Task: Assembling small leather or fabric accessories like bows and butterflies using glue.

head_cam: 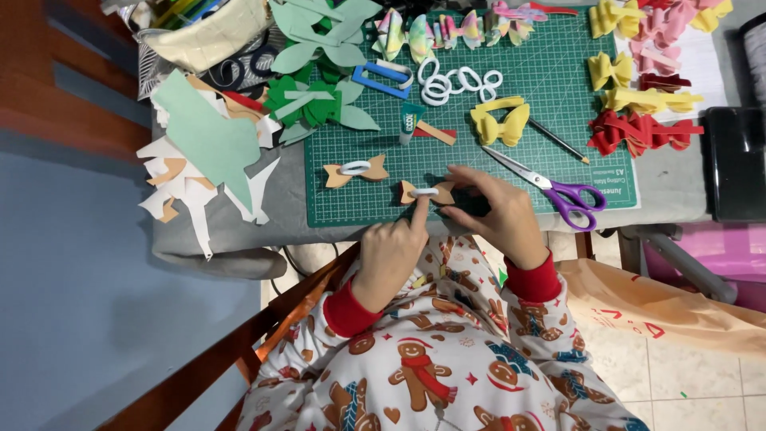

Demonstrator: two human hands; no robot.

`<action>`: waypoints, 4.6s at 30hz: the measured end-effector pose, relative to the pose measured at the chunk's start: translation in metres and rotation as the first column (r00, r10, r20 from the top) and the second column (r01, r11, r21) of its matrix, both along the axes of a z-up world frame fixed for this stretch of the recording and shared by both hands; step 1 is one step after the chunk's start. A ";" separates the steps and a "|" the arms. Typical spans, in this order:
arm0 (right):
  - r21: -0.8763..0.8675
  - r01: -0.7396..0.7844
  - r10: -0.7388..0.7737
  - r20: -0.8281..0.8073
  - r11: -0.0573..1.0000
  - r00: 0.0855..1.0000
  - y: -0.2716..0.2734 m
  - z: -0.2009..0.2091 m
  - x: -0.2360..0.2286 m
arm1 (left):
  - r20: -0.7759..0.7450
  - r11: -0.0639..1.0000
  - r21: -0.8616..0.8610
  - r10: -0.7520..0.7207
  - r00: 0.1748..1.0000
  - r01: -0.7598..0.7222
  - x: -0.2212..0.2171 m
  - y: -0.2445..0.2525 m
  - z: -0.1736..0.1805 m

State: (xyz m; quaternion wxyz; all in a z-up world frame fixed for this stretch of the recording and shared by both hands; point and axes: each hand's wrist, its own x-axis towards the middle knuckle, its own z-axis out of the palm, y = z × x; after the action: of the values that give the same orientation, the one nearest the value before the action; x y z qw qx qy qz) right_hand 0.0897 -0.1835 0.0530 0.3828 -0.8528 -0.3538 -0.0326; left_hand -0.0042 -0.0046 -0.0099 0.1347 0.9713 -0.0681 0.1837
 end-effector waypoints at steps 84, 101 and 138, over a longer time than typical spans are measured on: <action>0.608 -0.089 0.307 -0.264 0.789 0.914 -0.009 -0.002 -0.019 | -0.124 0.099 -0.991 -0.384 0.915 -0.092 0.018 0.029 0.007; 0.084 -0.061 0.064 -0.031 0.995 0.997 0.002 -0.001 0.016 | 0.013 0.938 -0.310 0.166 0.986 -0.154 0.029 0.031 0.031; 0.825 0.457 0.140 -0.522 0.332 0.841 -0.022 -0.069 0.036 | 0.239 0.982 -0.111 -0.121 0.964 0.151 -0.003 0.010 -0.031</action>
State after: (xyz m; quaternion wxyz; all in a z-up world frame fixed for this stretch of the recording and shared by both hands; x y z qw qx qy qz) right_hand 0.1256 -0.2055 -0.0158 0.8703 -0.4861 -0.0670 -0.0420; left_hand -0.0075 0.0050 -0.0406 0.2004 0.9257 -0.1381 0.2896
